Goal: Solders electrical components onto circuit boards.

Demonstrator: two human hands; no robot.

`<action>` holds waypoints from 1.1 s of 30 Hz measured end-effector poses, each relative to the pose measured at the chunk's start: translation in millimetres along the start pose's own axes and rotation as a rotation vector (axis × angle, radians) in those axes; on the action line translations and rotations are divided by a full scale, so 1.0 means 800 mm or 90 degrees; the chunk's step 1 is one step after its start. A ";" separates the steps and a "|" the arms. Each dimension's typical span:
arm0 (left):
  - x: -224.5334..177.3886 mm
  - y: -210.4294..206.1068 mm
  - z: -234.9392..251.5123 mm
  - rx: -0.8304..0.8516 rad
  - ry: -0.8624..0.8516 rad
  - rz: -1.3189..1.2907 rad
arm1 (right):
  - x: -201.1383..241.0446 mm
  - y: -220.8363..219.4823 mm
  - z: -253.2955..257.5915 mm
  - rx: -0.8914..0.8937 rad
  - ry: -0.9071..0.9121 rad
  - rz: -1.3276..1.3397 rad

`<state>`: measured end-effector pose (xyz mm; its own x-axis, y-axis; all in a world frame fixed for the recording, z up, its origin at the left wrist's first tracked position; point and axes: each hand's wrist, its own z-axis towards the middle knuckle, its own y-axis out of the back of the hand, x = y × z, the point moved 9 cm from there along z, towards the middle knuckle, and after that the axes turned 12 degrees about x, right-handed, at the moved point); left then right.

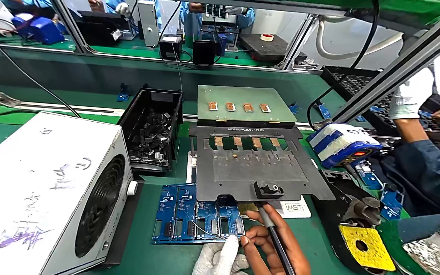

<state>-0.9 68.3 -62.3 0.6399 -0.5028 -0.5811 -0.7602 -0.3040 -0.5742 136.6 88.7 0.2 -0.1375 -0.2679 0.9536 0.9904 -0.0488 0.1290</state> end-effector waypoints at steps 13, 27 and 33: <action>0.001 -0.003 0.002 -0.003 0.036 -0.052 | 0.004 0.003 0.006 -0.013 -0.033 -0.017; 0.000 -0.005 0.002 -0.016 0.034 -0.055 | 0.005 0.004 0.007 -0.013 -0.029 -0.009; 0.001 -0.003 0.005 0.012 0.018 -0.054 | 0.004 0.004 0.007 -0.022 -0.026 -0.004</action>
<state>2.0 72.3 -63.4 0.6979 -0.4990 -0.5137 -0.7014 -0.3312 -0.6311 139.2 93.2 5.3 -0.1418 -0.2284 0.9632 0.9886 -0.0833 0.1258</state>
